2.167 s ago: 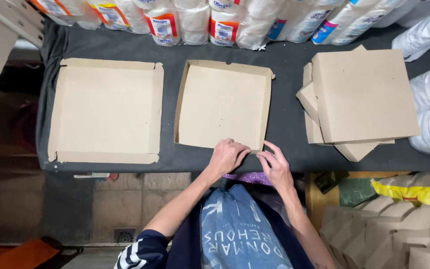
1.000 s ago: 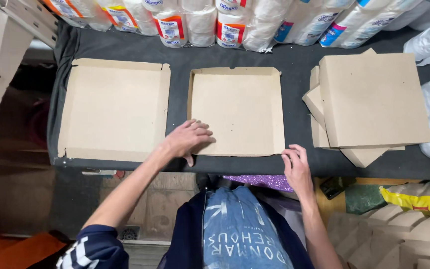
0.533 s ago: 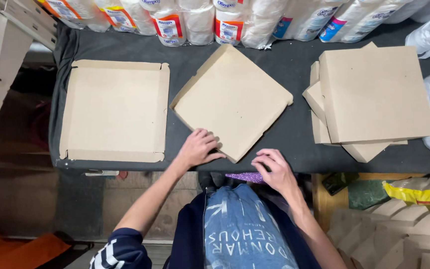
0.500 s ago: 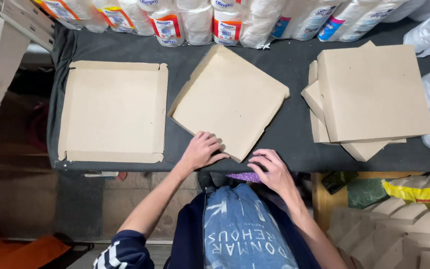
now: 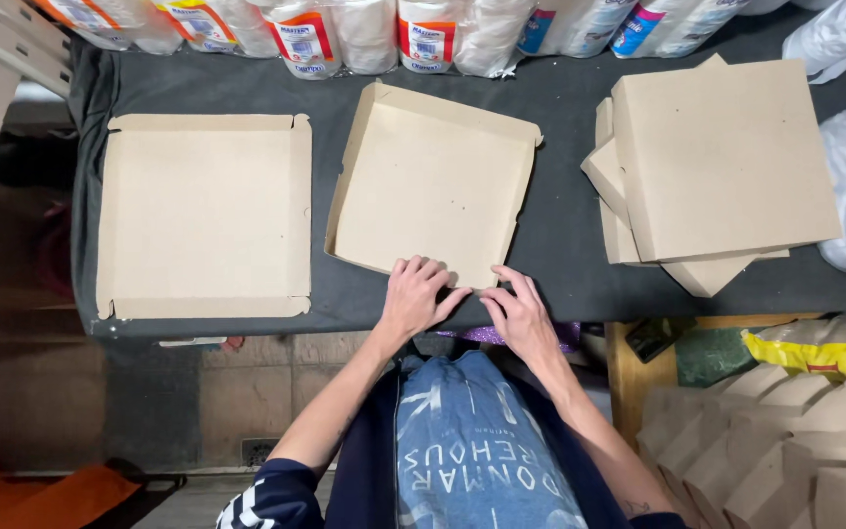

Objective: The person folds and assembles multiple cardboard pizza-style boxes by hand on a table, occasionally moving finished boxes to a stack.

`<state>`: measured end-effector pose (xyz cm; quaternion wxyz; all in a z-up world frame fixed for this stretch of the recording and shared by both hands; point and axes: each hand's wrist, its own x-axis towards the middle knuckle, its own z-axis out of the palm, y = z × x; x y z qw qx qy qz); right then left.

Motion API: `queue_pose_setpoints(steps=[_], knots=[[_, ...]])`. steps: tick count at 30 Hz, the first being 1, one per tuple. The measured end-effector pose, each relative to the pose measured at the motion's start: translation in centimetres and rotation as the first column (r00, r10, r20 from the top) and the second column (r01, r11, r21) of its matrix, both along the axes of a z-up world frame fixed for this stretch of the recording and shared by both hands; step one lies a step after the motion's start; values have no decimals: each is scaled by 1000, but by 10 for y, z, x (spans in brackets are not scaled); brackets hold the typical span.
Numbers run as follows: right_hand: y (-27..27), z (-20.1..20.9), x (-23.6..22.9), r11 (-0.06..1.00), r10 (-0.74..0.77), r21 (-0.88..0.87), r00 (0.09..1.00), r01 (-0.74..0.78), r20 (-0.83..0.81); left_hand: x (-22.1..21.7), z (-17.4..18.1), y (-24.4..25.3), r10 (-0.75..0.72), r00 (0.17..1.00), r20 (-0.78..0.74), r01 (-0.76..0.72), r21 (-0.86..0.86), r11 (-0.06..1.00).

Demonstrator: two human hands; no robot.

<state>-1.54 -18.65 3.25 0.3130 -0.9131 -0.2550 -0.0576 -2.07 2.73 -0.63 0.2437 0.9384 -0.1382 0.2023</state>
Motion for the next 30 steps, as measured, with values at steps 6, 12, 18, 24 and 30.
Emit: queue_pose_setpoints(steps=[6, 12, 18, 24, 30], knots=[[-5, -16, 0, 999, -47, -3, 998, 47, -39, -2, 12, -9, 75, 996, -45, -75, -6, 997], [1, -8, 3, 985, -38, -171, 995, 22, -89, -2, 6, -9, 71, 996, -59, -71, 3, 997], [-39, -13, -2, 975, -131, -199, 982, 102, -138, -6, 6, -4, 18, 976, -216, -27, -37, 999], [-70, -26, 3, 958, -264, -141, 959, 249, -106, -5, 65, 66, -261, 849, -460, 395, 223, 891], [-79, -30, 13, 931, -345, -150, 937, 334, -60, 32, 54, 145, -100, 867, -489, 354, 460, 814]])
